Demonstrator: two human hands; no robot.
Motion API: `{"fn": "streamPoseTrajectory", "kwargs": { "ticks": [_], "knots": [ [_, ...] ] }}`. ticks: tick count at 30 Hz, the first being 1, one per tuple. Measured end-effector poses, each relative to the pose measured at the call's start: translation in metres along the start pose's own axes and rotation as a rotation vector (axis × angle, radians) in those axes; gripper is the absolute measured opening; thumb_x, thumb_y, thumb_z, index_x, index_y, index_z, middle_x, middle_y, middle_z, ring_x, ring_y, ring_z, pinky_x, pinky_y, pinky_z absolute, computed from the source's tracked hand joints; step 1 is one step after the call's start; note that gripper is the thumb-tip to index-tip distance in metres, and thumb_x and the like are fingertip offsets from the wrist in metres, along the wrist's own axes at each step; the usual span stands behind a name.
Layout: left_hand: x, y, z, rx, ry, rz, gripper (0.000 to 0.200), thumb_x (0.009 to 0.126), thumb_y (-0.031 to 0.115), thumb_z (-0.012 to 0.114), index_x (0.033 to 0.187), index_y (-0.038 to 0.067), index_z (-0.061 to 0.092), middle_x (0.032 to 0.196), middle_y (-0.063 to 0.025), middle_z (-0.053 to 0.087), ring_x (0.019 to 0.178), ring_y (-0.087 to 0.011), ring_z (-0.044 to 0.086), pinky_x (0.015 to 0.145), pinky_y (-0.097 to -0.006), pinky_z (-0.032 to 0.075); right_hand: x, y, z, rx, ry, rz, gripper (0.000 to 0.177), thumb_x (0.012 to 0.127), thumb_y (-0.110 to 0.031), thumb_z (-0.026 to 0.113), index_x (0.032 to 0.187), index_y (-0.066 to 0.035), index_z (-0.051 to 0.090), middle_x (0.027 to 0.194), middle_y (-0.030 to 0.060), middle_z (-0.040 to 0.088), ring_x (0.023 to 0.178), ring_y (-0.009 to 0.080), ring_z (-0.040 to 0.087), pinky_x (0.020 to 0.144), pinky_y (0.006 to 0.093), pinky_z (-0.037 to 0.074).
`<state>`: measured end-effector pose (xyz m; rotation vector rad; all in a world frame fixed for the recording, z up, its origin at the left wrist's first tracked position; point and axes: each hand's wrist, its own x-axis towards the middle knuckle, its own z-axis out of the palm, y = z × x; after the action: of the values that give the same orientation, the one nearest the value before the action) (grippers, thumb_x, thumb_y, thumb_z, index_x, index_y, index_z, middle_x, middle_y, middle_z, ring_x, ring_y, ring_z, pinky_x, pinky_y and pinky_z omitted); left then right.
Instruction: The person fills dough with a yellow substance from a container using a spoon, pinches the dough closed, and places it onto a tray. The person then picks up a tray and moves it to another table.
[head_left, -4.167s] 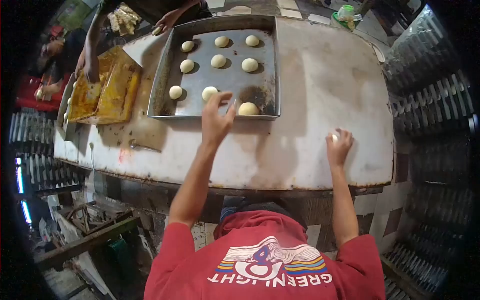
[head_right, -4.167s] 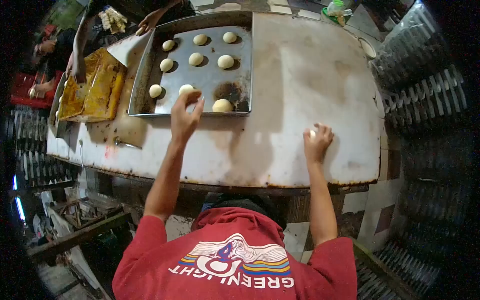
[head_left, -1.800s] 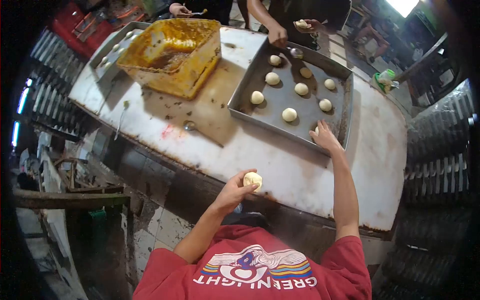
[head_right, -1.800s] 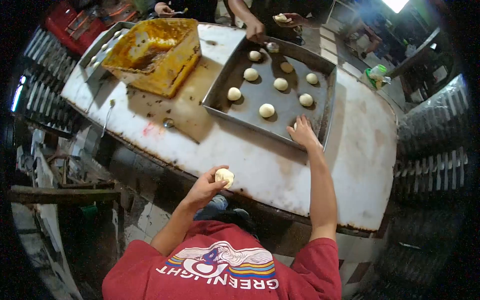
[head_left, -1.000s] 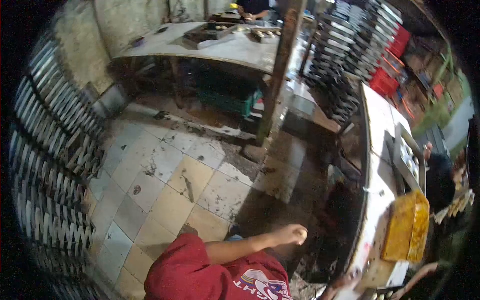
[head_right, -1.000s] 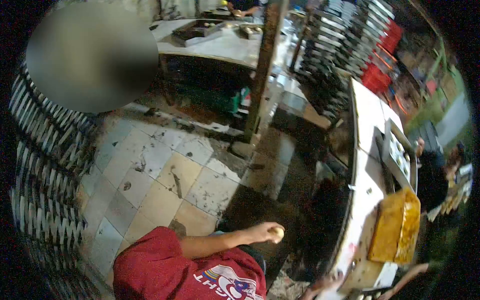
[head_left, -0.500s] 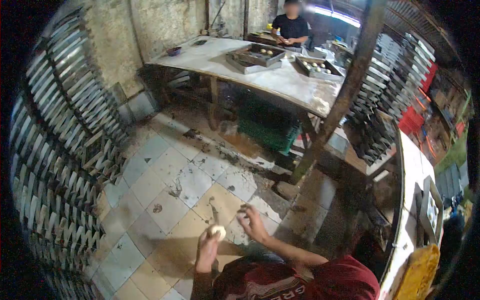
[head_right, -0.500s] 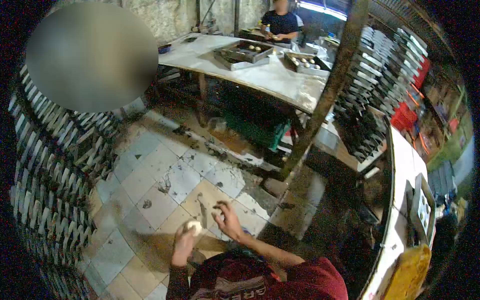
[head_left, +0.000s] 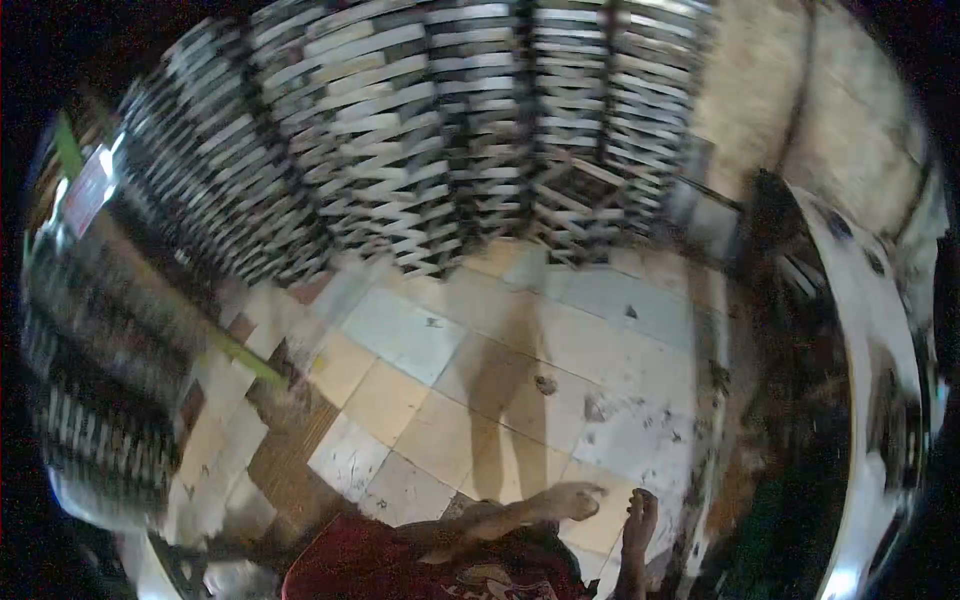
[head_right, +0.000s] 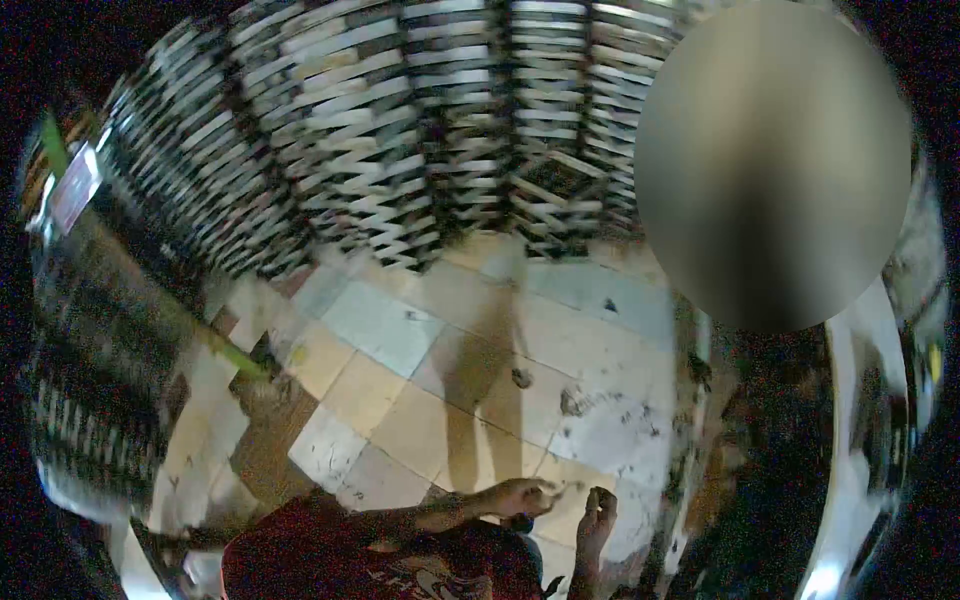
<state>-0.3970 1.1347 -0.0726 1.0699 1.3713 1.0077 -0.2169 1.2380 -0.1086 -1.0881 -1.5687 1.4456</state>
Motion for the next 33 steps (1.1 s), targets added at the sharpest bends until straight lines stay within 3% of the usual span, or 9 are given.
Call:
{"fn": "streamPoseTrajectory", "kwargs": {
  "ticks": [3,5,8,10,14,21,22,23,33],
  "knots": [
    [0.015,-0.06,-0.09,0.126,0.322,0.003,0.05,0.08,0.008,0.064,0.124,0.001,0.042,0.113,-0.0149,0.054,0.102,-0.0215,0.055,0.086,-0.0312,0.047,0.092,-0.025,0.052,-0.069,-0.25,-0.062,0.026,0.091,-0.025,0.05,0.1,-0.002,0.054,0.094,0.0073,0.056,0.079,0.0159,0.054,0.069,0.0289,0.044],
    [0.001,-0.08,-0.148,-0.6,0.515,-0.23,0.042,0.083,0.011,0.06,0.12,-0.002,0.044,0.114,-0.0152,0.054,0.104,-0.0226,0.054,0.086,-0.0322,0.047,0.148,-0.05,0.114,-0.138,-0.434,-0.233,0.021,0.089,-0.02,0.053,0.098,-0.001,0.054,0.091,0.0075,0.056,0.08,0.0161,0.054,0.068,0.0299,0.045],
    [-0.041,-0.052,-0.223,0.333,0.548,-0.125,0.035,0.087,0.016,0.055,0.116,-0.004,0.048,0.113,-0.0151,0.056,0.102,-0.0228,0.055,0.086,-0.0342,0.047,0.214,-0.052,0.23,-0.257,-0.65,-0.323,0.015,0.084,-0.01,0.058,0.097,-0.003,0.055,0.08,0.0055,0.059,0.076,0.0122,0.055,0.065,0.0263,0.045],
    [-0.059,-0.087,-0.251,-0.61,0.875,-0.197,0.032,0.085,0.018,0.059,0.109,-0.002,0.055,0.102,-0.0119,0.062,0.095,-0.0204,0.059,0.08,-0.034,0.049,0.221,-0.092,0.306,-0.231,-0.781,-0.312,0.017,0.084,-0.01,0.058,0.098,-0.002,0.054,0.082,0.0059,0.059,0.078,0.0133,0.055,0.067,0.0273,0.045],
    [-0.075,-0.093,-0.333,-0.817,0.965,-0.055,0.035,0.088,0.028,0.05,0.109,0.0,0.056,0.105,-0.0103,0.061,0.096,-0.0213,0.059,0.085,-0.0356,0.047,0.219,-0.154,0.461,-0.363,-1.112,-0.508,0.032,0.079,-0.025,0.065,0.1,-0.002,0.056,0.104,0.0154,0.059,0.099,0.0283,0.056,0.086,0.039,0.043],
    [-0.06,-0.083,-0.536,-0.413,1.262,0.119,0.034,0.089,0.025,0.049,0.103,-0.004,0.059,0.096,-0.0124,0.064,0.087,-0.0198,0.06,0.082,-0.0336,0.047,0.33,-0.282,0.7,-0.288,-1.448,-0.992,0.037,0.074,-0.024,0.068,0.102,-0.001,0.058,0.104,0.0155,0.054,0.099,0.0282,0.051,0.088,0.0392,0.04],
    [-0.07,-0.042,-0.555,-0.391,1.261,0.168,0.036,0.088,0.028,0.051,0.102,-0.004,0.058,0.096,-0.0122,0.063,0.087,-0.0193,0.06,0.082,-0.0337,0.047,0.37,-0.287,0.76,-0.16,-1.293,-1.348,0.031,0.075,-0.017,0.067,0.1,-0.002,0.056,0.102,0.0134,0.054,0.097,0.0265,0.053,0.085,0.0373,0.042],
    [-0.074,-0.034,-0.571,-0.389,1.317,0.206,0.038,0.087,0.03,0.052,0.102,-0.005,0.058,0.096,-0.012,0.063,0.088,-0.0193,0.059,0.083,-0.0337,0.047,0.372,-0.349,0.778,-0.19,-1.316,-1.059,0.024,0.076,-0.012,0.064,0.096,-0.002,0.055,0.099,0.0119,0.054,0.094,0.0254,0.055,0.082,0.0347,0.044],
    [-0.063,-0.009,-0.74,-0.398,1.749,-0.008,0.036,0.083,0.026,0.06,0.103,-0.004,0.058,0.095,-0.0091,0.062,0.087,-0.0156,0.057,0.077,-0.0292,0.046,0.548,-0.629,1.062,0.156,-0.262,-1.672,0.033,0.071,-0.009,0.063,0.103,-0.004,0.055,0.109,0.0135,0.052,0.106,0.0312,0.048,0.09,0.0382,0.04]
  ]
}}
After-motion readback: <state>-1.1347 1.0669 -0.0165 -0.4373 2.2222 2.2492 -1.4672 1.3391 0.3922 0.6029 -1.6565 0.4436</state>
